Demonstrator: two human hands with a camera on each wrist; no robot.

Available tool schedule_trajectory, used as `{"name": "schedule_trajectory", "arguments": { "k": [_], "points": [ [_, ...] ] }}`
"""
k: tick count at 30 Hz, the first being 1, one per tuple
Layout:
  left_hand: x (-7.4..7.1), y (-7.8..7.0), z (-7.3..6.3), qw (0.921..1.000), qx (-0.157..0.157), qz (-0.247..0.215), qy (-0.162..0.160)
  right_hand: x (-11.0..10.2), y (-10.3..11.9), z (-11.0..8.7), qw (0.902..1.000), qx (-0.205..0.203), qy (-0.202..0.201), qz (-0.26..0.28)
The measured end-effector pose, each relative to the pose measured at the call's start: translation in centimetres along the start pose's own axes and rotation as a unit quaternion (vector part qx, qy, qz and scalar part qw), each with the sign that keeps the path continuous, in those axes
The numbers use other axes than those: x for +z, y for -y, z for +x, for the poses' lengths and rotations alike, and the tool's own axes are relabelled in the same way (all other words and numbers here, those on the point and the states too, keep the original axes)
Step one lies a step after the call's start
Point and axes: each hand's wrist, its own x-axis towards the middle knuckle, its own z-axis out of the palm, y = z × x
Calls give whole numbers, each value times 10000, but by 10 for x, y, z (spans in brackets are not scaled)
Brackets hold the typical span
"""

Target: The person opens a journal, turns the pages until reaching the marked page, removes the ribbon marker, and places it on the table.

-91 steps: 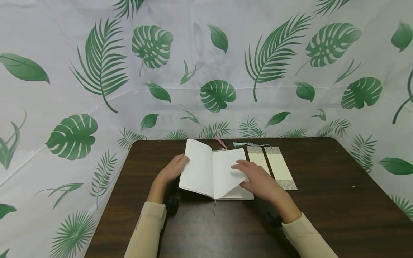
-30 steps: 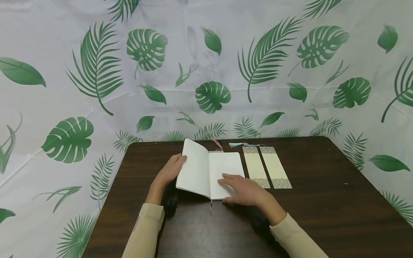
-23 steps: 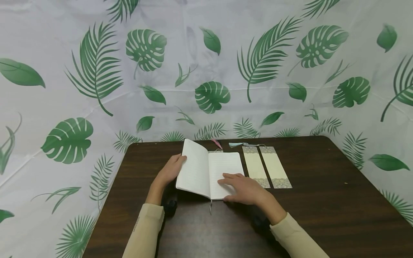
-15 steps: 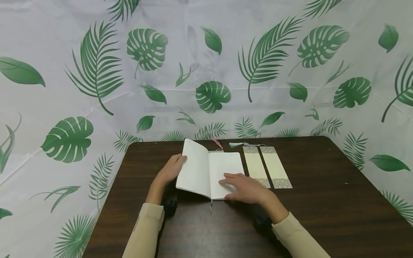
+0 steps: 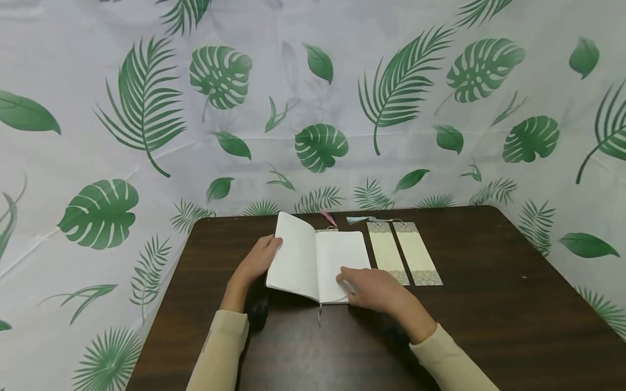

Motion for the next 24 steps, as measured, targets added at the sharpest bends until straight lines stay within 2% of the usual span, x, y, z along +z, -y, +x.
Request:
{"name": "schedule_trajectory", "arguments": {
  "k": [4,9,13,16,18,20,24],
  "points": [
    [1,-3,0,9999,-113,-21,-110,-1,1,1,9997,46,-1,-250],
    [3,-2,0,9999,-90,-49,-79,-7,-7,-2,9990,349,-140,-250],
    [4,-1,-1,9998,-138,-28,-125,-13,-17,-3,9962,436,-728,-217],
    [4,0,-2,9998,-111,23,-173,-13,-21,-1,9900,393,-1353,-117],
    [4,0,-1,9998,-88,18,-202,-11,-21,1,9863,436,-1591,82],
    [5,1,-1,9998,-68,7,-188,-8,-18,3,9849,590,-1584,371],
    [5,-1,1,9999,-45,1,-162,-3,-11,6,9830,939,-1264,940]
  ]
}}
